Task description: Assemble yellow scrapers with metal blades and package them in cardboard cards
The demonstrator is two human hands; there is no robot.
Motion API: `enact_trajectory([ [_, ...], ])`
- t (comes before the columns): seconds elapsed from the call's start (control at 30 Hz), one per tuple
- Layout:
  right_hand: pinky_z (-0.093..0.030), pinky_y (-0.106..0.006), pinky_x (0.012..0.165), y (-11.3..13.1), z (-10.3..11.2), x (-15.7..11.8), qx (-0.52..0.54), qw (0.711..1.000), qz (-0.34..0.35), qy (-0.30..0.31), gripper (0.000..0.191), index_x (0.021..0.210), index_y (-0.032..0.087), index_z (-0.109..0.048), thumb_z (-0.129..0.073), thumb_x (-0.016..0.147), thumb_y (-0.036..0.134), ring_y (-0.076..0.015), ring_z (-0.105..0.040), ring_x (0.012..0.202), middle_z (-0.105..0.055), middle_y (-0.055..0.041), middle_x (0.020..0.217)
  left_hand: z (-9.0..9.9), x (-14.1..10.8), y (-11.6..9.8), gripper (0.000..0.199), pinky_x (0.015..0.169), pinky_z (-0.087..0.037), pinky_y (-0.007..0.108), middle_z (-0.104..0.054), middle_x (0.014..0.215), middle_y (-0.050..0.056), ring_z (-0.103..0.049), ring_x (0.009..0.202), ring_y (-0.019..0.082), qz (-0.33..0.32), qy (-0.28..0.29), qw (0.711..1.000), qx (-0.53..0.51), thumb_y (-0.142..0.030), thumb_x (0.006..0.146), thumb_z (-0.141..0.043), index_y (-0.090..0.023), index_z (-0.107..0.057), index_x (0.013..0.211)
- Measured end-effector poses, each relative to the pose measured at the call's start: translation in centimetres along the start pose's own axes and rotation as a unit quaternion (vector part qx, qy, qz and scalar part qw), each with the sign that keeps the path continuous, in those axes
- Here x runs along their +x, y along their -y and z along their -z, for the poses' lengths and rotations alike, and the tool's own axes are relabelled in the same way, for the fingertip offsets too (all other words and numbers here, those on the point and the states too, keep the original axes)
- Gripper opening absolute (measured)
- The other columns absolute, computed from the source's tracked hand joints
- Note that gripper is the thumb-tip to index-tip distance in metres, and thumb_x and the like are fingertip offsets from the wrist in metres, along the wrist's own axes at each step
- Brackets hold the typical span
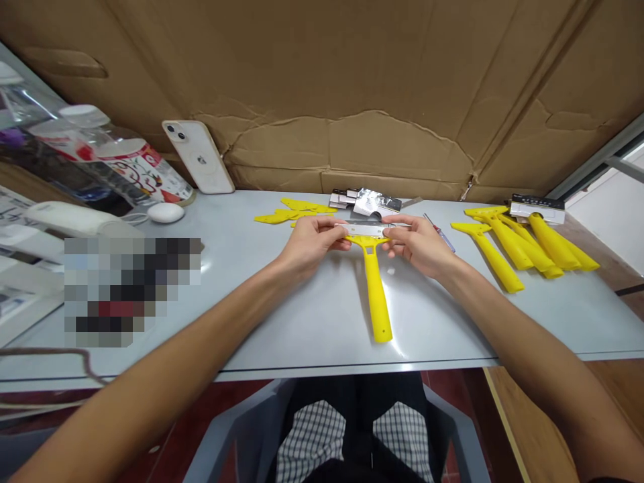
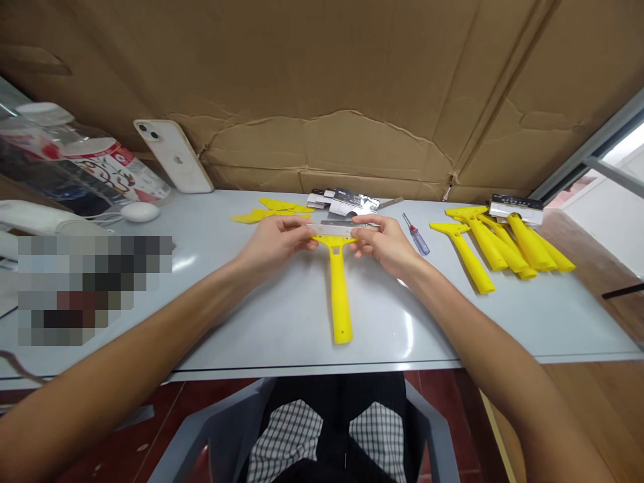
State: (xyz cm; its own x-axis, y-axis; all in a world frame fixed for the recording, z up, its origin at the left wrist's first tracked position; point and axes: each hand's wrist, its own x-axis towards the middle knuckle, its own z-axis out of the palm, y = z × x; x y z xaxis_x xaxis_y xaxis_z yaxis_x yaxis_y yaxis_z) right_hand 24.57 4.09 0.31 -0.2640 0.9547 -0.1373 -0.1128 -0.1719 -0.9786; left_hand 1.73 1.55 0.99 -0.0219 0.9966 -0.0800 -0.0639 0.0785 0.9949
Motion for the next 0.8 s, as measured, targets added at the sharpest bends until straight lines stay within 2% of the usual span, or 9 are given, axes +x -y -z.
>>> enact_trajectory([
  [0.07, -0.067, -0.031, 0.064, 0.1, 0.0, -0.1, 0.003, 1.000, -0.010, -0.002, 0.036, 0.114, 0.015, -0.073, -0.088, 0.081, 0.013, -0.0204, -0.078, 0.070, -0.078, -0.0091, 0.084, 0.0, 0.0, 0.1, 0.022, 0.076, -0.063, 0.030, -0.075, 0.079, 0.004, -0.070, 0.064, 0.014, 0.004, -0.004, 1.000, 0.002, -0.014, 0.078, -0.081, -0.013, -0.074, 0.099],
  [0.13, -0.070, -0.034, 0.069, 0.2, -0.1, -0.2, 0.001, 1.000, -0.017, -0.003, 0.031, 0.106, 0.015, -0.074, -0.089, 0.080, 0.012, -0.0223, -0.081, 0.070, -0.077, -0.0089, 0.082, -0.1, -0.1, 0.1, 0.038, 0.076, -0.063, 0.030, -0.073, 0.074, 0.000, -0.070, 0.062, 0.014, 0.016, -0.011, 1.000, 0.004, -0.010, 0.078, -0.079, -0.015, -0.068, 0.114],
  [0.2, -0.071, -0.036, 0.071, 0.1, -0.2, -0.3, -0.002, 1.000, -0.017, -0.006, 0.025, 0.098, 0.015, -0.074, -0.090, 0.078, 0.012, -0.0228, -0.081, 0.068, -0.077, -0.0082, 0.079, -0.2, -0.1, 0.1, 0.044, 0.076, -0.062, 0.030, -0.072, 0.072, -0.002, -0.070, 0.061, 0.014, 0.031, -0.014, 0.999, 0.003, -0.007, 0.080, -0.077, -0.016, -0.062, 0.120],
  [0.33, -0.071, -0.034, 0.067, -0.1, -0.3, -0.3, -0.013, 1.000, 0.000, -0.018, 0.018, 0.089, 0.014, -0.076, -0.089, 0.077, 0.011, -0.0229, -0.080, 0.063, -0.076, -0.0074, 0.074, -0.3, 0.0, 0.0, 0.038, 0.073, -0.061, 0.030, -0.073, 0.073, -0.001, -0.068, 0.058, 0.013, 0.055, 0.001, 0.998, 0.009, -0.006, 0.084, -0.074, -0.017, -0.060, 0.117],
  [0.5, -0.070, -0.032, 0.065, -0.1, -0.5, -0.3, -0.033, 0.999, 0.019, -0.022, 0.015, 0.088, 0.015, -0.077, -0.087, 0.078, 0.009, -0.0239, -0.081, 0.063, -0.077, -0.0078, 0.073, 0.3, 0.5, -0.2, 0.032, 0.066, -0.058, 0.031, -0.072, 0.070, 0.001, -0.067, 0.056, 0.015, 0.060, 0.032, 0.997, 0.037, -0.011, 0.083, -0.078, -0.018, -0.063, 0.110],
  [0.7, -0.070, -0.031, 0.065, -0.1, -0.5, -0.3, -0.044, 0.998, 0.021, -0.028, 0.018, 0.090, 0.014, -0.077, -0.091, 0.078, 0.011, -0.0235, -0.082, 0.065, -0.078, -0.0081, 0.079, 0.7, 0.6, -0.3, 0.034, 0.056, -0.054, 0.029, -0.072, 0.071, 0.000, -0.061, 0.055, 0.014, 0.016, 0.035, 0.995, 0.094, -0.018, 0.079, -0.084, -0.020, -0.065, 0.107],
  [0.8, -0.071, -0.031, 0.067, 0.2, -0.2, -0.3, -0.045, 0.998, 0.032, -0.030, 0.020, 0.090, 0.014, -0.077, -0.093, 0.078, 0.014, -0.0227, -0.082, 0.064, -0.076, -0.0064, 0.076, 1.5, 1.4, -0.5, 0.026, 0.055, -0.054, 0.028, -0.073, 0.076, 0.002, -0.065, 0.062, 0.016, -0.031, 0.010, 0.991, 0.130, -0.025, 0.081, -0.081, -0.019, -0.067, 0.103],
])
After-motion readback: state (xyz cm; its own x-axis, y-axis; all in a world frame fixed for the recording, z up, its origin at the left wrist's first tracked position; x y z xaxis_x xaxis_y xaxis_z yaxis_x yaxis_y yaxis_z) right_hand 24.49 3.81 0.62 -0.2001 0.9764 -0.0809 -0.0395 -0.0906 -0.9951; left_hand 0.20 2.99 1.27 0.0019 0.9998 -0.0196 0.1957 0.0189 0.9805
